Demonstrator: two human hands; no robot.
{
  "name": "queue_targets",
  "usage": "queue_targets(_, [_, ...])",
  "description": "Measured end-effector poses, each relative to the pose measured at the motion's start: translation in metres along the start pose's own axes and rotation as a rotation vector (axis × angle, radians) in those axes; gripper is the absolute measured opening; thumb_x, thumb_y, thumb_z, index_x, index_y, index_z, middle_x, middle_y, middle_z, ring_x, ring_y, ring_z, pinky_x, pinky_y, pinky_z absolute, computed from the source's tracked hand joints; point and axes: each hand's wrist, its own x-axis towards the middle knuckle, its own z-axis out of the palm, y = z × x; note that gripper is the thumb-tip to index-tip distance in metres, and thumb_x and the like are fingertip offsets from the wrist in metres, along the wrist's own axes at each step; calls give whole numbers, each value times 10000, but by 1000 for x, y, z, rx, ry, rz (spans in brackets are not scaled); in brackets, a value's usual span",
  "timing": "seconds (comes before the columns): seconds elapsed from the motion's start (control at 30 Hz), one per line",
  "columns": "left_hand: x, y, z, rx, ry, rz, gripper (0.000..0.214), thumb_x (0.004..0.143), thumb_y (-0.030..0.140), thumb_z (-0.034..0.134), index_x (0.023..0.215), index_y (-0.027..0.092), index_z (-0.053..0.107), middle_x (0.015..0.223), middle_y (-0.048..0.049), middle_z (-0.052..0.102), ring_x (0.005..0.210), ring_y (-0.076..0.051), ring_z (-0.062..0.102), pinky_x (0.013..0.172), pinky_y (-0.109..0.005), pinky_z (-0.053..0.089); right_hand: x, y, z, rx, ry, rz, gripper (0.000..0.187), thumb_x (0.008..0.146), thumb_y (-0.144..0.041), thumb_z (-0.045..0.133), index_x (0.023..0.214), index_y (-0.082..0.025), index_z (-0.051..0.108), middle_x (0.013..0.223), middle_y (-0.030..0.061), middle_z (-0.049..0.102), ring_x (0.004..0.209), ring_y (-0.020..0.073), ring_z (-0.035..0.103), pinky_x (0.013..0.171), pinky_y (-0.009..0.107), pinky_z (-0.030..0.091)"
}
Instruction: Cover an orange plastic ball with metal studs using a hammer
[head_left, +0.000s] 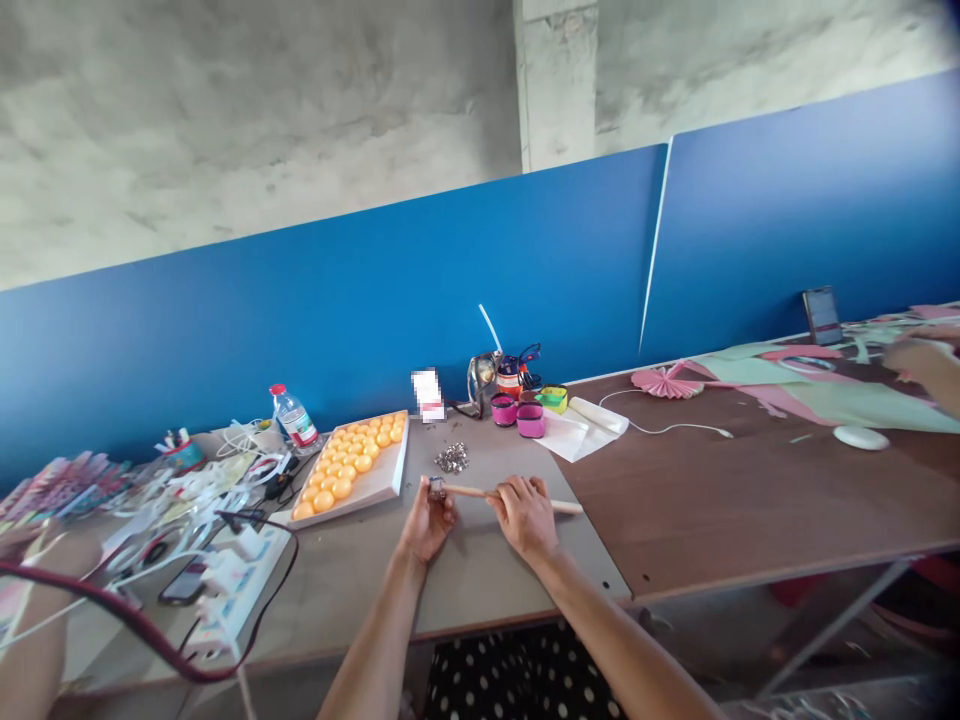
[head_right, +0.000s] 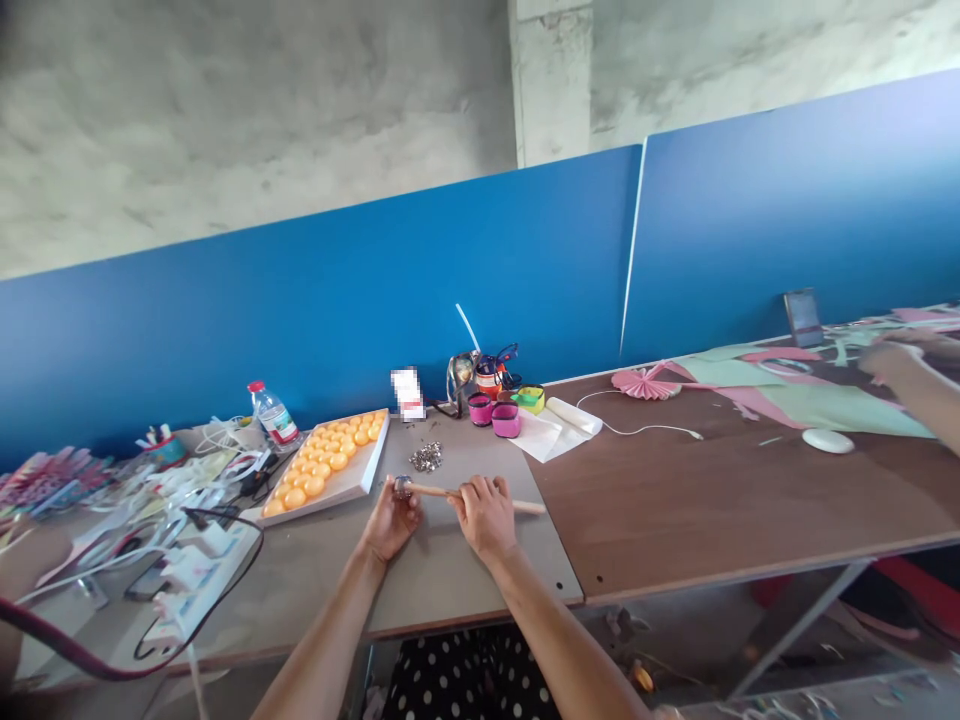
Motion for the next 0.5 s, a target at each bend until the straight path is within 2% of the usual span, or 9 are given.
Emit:
queue_targets(0.27, [0,2,-3,-43,26,36,312,815,443,533,747,143,587,549,-5,521,436,-77,439,461,-195,375,-1,1,5,-18,-37,-6,232,890,-307,472,713,-189,564,712,23,568,692,144,517,725,295,295])
queue_targets(0.4, [1,1,-4,-36,8,34,307,814,441,536,744,145,576,549,1,514,433,-78,436,456,-200,375,-2,1,6,-16,-39,-13,182,898,-283,449,834,-185,589,752,33,594,700,148,538,765,305,308])
queue_targets(0.5, [1,0,-4,-33,29,35,313,809,449,540,755,142,568,550,0,519,434,-75,440,458,-195,372,-2,0,4,6,-40,-37,179,905,-268,434,875,-188,591,697,15,594,632,135,533,776,308,307])
